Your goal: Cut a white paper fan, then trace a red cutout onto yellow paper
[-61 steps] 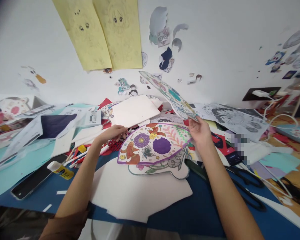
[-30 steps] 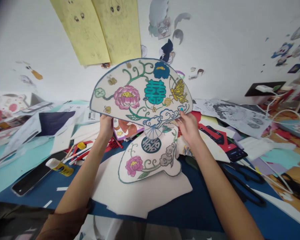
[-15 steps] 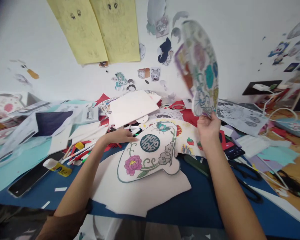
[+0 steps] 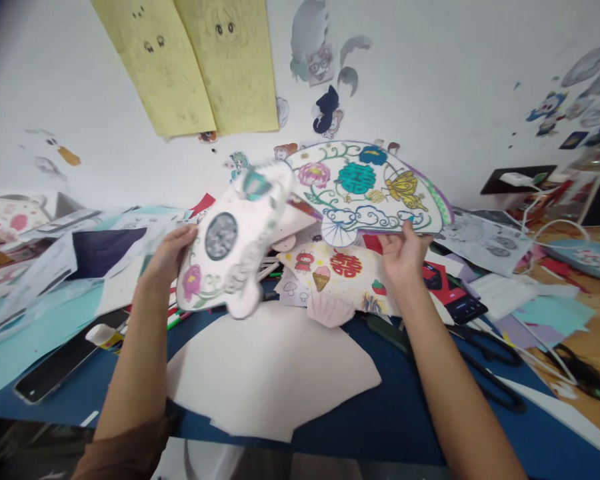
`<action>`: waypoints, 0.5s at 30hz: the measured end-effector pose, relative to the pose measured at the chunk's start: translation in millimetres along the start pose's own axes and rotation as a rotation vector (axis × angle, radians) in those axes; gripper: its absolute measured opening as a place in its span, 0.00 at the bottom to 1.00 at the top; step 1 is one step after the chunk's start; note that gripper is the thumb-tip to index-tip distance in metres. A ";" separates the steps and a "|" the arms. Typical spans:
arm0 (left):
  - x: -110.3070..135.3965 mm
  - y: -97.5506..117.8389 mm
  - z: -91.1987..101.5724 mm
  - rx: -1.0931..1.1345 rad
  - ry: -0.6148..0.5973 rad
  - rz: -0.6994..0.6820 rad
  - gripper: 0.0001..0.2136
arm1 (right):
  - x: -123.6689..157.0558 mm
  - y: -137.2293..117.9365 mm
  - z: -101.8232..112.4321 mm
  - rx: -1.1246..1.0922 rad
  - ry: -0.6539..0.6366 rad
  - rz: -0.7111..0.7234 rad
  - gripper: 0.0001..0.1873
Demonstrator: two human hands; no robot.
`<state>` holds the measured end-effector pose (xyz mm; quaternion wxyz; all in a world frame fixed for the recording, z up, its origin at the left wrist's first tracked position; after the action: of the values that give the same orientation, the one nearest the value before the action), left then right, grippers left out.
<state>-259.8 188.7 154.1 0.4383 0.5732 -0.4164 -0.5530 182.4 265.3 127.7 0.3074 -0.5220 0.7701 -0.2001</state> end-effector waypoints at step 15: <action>-7.3 10.8 -50.0 -0.829 0.193 -0.222 0.13 | 79.9 77.8 -81.3 0.191 -0.429 -0.457 0.14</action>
<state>-210.1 194.9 166.6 0.6062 0.4393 -0.0524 -0.6609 52.6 219.3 117.0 0.4574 -0.6805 0.5283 -0.2205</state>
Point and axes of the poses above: each hand's wrist, its own x-axis away from the middle knuckle, its own z-axis out of the back of the hand, y = z × x, the point moved 8 cm from there along -x, towards the middle knuckle, and after that the axes turned 7 degrees about -y, right-handed, at the moved point
